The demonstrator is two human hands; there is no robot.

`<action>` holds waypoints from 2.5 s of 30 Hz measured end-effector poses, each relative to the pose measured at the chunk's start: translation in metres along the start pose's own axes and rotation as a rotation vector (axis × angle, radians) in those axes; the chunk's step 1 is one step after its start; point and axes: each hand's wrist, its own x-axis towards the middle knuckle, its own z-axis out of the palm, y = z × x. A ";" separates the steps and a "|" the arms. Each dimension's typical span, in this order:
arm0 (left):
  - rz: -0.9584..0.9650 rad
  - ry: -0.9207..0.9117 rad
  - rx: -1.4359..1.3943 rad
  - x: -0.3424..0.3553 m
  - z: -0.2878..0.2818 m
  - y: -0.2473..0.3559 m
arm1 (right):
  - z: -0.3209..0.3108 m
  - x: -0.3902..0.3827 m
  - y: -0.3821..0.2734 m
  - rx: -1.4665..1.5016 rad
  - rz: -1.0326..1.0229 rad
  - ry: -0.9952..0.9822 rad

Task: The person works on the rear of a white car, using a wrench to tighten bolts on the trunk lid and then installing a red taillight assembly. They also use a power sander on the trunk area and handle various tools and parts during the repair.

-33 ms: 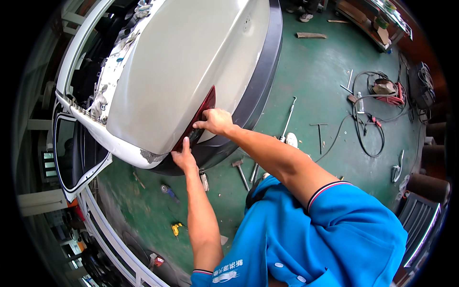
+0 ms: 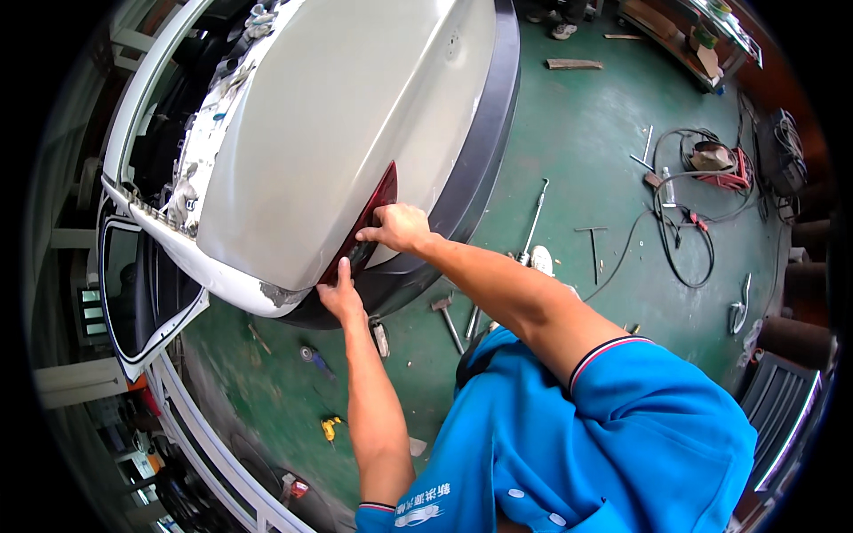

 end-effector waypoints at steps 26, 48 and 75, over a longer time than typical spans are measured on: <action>0.020 -0.016 0.008 0.002 0.003 -0.006 | 0.002 0.000 0.007 0.043 0.039 0.005; 0.117 0.108 -0.048 0.001 0.009 -0.019 | -0.007 0.009 0.014 0.181 0.013 0.016; -0.159 0.077 0.065 -0.015 0.013 0.013 | -0.046 0.058 0.042 0.624 0.190 0.220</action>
